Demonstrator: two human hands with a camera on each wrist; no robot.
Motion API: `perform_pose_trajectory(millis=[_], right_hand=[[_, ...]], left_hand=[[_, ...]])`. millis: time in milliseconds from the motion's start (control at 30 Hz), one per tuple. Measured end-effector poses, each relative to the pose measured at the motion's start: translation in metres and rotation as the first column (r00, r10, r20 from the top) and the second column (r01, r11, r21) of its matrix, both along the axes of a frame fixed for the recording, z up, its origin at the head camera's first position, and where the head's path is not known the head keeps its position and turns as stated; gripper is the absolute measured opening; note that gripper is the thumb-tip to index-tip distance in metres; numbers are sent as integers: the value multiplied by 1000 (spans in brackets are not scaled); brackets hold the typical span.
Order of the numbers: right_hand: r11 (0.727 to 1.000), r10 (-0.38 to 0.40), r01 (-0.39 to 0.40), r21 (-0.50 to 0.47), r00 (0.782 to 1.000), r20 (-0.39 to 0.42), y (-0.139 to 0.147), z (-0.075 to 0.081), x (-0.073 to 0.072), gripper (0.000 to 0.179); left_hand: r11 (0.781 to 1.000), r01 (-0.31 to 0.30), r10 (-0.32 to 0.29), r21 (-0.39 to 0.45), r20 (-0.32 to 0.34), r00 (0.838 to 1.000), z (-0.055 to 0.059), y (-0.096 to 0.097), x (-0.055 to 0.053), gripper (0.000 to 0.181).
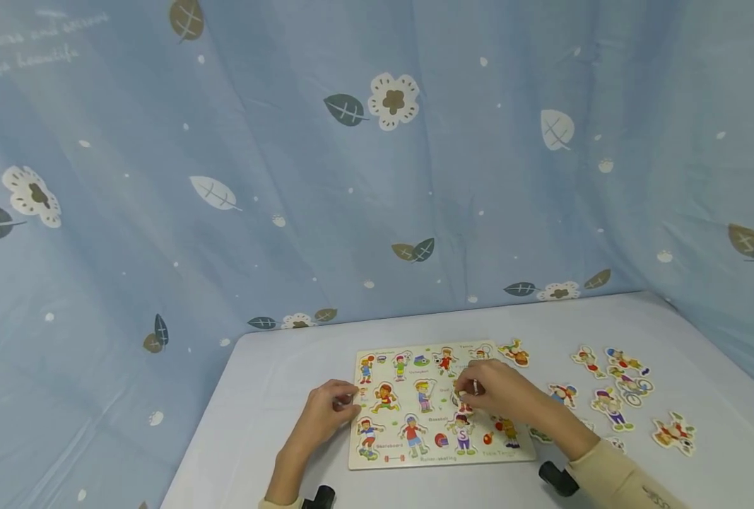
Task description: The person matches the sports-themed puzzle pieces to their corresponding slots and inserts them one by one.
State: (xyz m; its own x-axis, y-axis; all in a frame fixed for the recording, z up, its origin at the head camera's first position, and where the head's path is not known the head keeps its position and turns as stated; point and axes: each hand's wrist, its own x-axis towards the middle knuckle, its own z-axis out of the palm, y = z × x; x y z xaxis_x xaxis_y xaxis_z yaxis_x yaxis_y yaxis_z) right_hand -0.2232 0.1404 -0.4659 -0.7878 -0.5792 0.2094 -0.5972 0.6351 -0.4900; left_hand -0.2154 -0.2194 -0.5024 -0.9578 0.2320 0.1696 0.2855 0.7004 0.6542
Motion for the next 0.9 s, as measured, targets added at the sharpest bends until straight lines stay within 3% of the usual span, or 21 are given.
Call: perform_pose_trajectory(millis=[333, 567, 900], right_hand=[[999, -22, 24, 34, 997, -70, -40, -3, -21, 5], [998, -53, 56, 40, 996, -68, -74, -7, -34, 5], [996, -61, 65, 58, 996, -68, -123, 0, -52, 5]], left_hand=[[1000, 6, -6, 17, 19, 1000, -1, -1, -2, 30], [999, 17, -17, 30, 25, 1000, -4, -1, -3, 31], [1000, 11, -12, 20, 29, 1000, -2, -2, -3, 31]])
